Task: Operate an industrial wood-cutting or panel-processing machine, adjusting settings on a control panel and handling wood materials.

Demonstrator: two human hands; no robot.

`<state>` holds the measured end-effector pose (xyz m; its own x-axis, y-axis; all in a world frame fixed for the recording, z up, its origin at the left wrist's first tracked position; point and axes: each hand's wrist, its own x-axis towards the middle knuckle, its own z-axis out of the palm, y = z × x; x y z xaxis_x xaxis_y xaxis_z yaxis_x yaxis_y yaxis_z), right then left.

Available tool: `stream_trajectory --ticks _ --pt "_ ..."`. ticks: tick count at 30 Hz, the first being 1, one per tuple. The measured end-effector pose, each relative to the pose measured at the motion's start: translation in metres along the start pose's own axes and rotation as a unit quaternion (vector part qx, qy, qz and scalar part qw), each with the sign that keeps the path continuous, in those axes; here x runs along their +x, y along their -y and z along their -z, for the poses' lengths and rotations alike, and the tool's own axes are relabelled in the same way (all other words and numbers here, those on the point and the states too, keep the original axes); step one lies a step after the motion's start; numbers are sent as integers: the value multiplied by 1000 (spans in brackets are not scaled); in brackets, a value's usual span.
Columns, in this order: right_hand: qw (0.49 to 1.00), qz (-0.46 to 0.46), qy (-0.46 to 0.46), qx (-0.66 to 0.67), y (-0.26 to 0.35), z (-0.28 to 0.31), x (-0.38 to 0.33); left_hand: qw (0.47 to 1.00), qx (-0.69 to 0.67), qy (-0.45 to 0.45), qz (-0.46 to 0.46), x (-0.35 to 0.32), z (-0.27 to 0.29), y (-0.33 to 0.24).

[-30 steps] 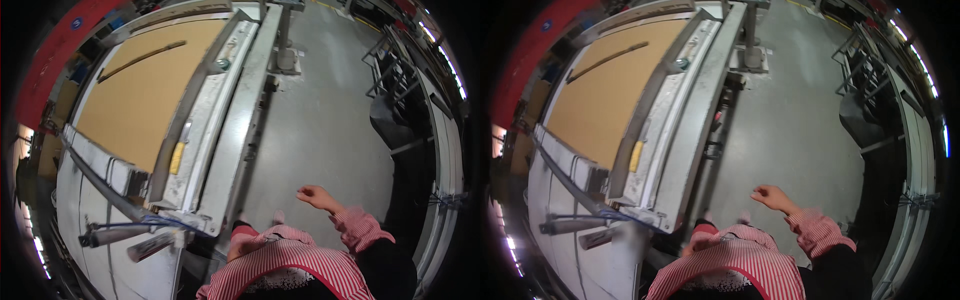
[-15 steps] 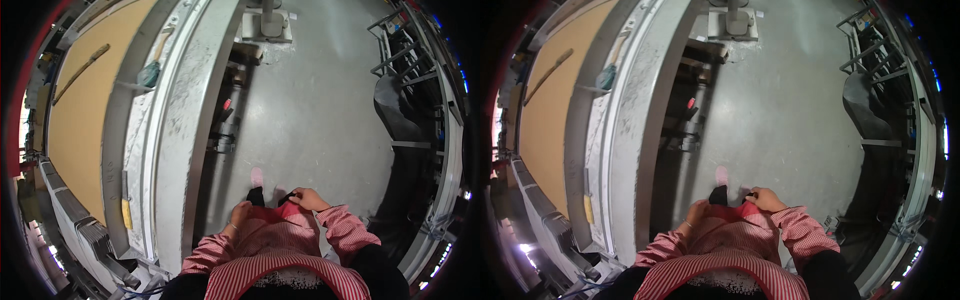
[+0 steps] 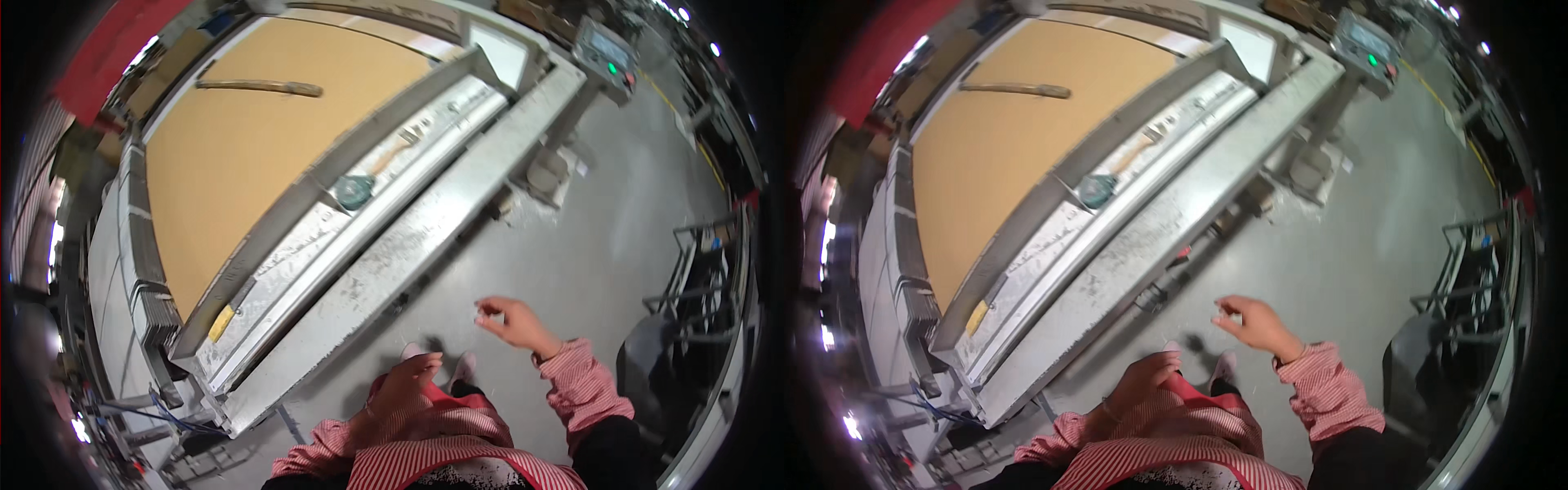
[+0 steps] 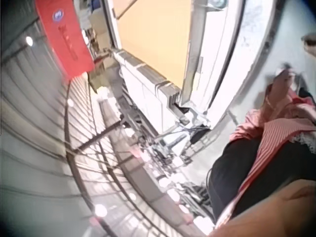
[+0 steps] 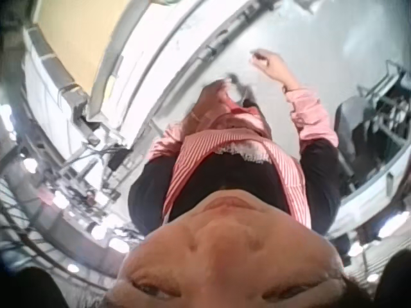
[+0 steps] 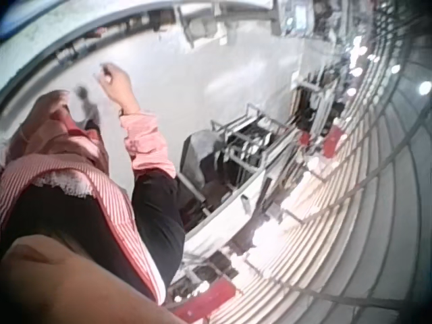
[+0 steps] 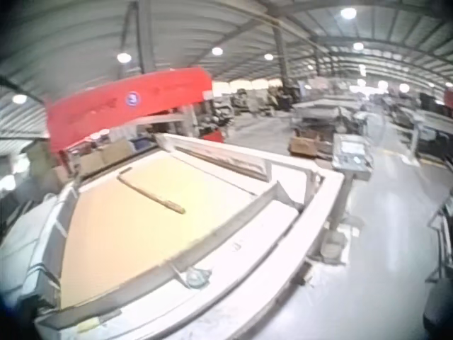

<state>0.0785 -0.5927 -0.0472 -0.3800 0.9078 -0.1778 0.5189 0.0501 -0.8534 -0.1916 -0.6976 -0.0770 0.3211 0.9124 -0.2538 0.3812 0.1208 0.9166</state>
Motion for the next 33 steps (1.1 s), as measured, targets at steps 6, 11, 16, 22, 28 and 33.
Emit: stream_trajectory --ticks 6,11,16,22,28,33 --pt "983 161 -54 -77 147 77 218 942 149 -289 -79 58 172 -103" --pt "963 205 -105 -139 184 85 398 882 317 -345 -57 155 296 -85" --pt "863 307 -29 -400 146 112 489 923 349 -155 -49 240 322 -74" --pt "825 209 145 -504 142 126 523 908 400 -77 -99 290 326 -84" --pt "799 241 208 -510 124 178 560 939 314 -59 -126 298 336 -93" --pt "803 265 200 -495 109 204 574 933 343 -48 -101 297 335 -98"
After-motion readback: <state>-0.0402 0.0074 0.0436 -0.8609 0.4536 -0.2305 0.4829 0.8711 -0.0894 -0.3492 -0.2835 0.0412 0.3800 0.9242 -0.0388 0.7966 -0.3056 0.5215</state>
